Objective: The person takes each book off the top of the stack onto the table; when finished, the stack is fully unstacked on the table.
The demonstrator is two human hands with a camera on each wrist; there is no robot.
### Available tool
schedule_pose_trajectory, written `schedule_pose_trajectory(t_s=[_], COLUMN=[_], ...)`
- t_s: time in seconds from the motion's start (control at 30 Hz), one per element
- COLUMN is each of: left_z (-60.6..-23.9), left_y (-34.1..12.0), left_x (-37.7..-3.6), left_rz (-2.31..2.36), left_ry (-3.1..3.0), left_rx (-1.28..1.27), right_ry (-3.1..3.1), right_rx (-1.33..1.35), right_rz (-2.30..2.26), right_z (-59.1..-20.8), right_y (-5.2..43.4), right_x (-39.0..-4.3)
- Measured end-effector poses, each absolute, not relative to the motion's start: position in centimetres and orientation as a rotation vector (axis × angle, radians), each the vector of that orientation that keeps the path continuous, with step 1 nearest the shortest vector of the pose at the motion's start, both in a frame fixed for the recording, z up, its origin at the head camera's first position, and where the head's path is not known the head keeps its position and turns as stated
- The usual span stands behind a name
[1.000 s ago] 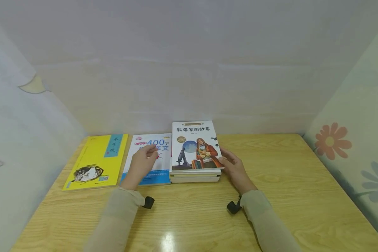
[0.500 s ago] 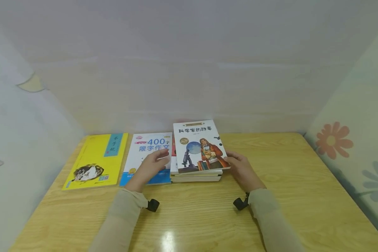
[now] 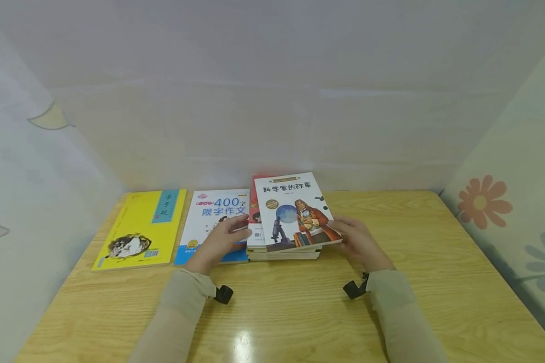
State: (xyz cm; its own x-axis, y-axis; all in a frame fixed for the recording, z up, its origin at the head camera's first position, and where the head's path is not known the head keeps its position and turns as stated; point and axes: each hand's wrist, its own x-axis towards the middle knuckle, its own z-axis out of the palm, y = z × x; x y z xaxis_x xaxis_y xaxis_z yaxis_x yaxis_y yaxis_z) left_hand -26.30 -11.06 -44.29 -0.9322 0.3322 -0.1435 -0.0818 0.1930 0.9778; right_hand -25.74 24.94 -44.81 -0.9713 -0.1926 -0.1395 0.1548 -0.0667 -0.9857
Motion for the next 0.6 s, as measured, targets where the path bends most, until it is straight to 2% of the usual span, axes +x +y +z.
schedule_pose_trajectory(t_s=[0.4, 0.6], left_z=[-44.6, -44.5], left_y=[-10.9, -11.0], left_x=[-26.3, -26.2], left_rz=[1.783, 1.775], left_ry=[2.128, 2.127], left_rx=[0.217, 0.225], right_ry=[2.204, 2.142], right_rx=[-0.078, -0.190], right_rz=[-1.983, -2.114], right_z=[-43.2, -42.3], right_y=[26.4, 28.9], right_x=[-25.0, -24.7])
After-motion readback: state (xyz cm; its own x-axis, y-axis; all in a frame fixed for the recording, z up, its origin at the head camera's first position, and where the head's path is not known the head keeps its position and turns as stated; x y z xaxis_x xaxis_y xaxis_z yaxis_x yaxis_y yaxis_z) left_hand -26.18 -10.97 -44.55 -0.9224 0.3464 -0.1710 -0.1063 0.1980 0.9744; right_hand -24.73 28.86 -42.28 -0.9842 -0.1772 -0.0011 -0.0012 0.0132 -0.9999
